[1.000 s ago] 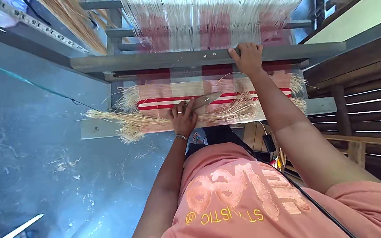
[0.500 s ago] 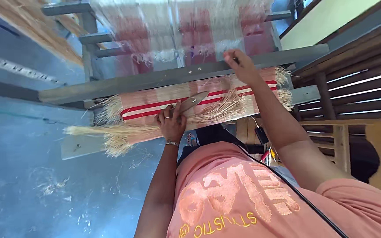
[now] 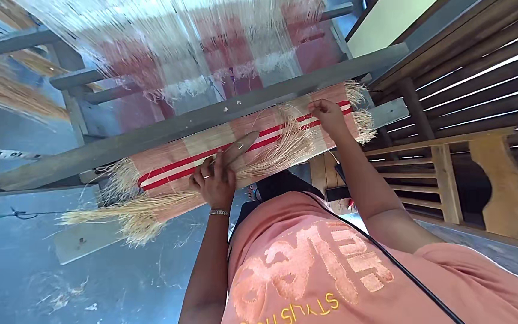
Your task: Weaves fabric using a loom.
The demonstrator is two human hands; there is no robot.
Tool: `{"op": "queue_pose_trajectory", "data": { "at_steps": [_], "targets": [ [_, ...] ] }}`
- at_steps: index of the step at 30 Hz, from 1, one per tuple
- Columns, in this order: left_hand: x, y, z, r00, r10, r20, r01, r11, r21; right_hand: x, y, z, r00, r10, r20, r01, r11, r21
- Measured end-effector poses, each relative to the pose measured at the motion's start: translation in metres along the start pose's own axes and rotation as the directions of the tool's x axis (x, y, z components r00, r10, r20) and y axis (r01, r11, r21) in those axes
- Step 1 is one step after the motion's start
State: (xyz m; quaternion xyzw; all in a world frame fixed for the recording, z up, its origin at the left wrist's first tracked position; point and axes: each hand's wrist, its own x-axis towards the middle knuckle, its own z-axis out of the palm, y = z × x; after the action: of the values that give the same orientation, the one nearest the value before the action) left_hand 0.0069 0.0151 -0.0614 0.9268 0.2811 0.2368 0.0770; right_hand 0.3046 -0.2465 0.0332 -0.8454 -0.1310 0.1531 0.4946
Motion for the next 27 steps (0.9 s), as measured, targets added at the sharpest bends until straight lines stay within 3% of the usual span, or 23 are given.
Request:
{"op": "queue_pose_trajectory", "data": {
  "at_steps": [4, 10, 15, 17, 20, 23, 27],
  "targets": [
    [0.005, 0.0, -0.008, 0.997, -0.016, 0.073, 0.019, 0.999, -0.042, 0.008, 0.009, -0.006, 0.966, 0.086, -0.244, -0.122, 0.983, -0.135],
    [0.018, -0.016, -0.018, 0.999, -0.039, -0.025, 0.039, 0.999, 0.022, 0.016, 0.008, 0.024, 0.949, 0.065, -0.308, -0.19, 0.9, -0.394],
    [0.009, -0.04, -0.019, 0.99, -0.139, 0.037, 0.136, 0.989, 0.064, 0.018, 0.009, 0.036, 0.945, 0.111, -0.308, -0.2, 0.941, -0.274],
    [0.006, -0.043, -0.016, 0.988, -0.146, 0.042, 0.143, 0.988, 0.062, 0.019, 0.009, 0.022, 0.95, 0.177, -0.256, -0.21, 0.971, -0.11],
    [0.006, -0.043, -0.013, 0.984, -0.17, 0.045, 0.166, 0.983, 0.08, 0.023, 0.017, -0.03, 0.938, 0.306, -0.162, -0.256, 0.929, 0.268],
    [0.006, -0.043, -0.011, 0.981, -0.187, 0.045, 0.182, 0.979, 0.096, 0.03, 0.025, -0.128, 0.921, 0.362, -0.145, -0.276, 0.868, 0.413],
    [0.005, -0.041, -0.013, 0.982, -0.186, 0.042, 0.182, 0.978, 0.1, 0.014, 0.023, -0.315, 0.812, 0.421, -0.405, -0.114, 0.794, 0.597]
  ]
}}
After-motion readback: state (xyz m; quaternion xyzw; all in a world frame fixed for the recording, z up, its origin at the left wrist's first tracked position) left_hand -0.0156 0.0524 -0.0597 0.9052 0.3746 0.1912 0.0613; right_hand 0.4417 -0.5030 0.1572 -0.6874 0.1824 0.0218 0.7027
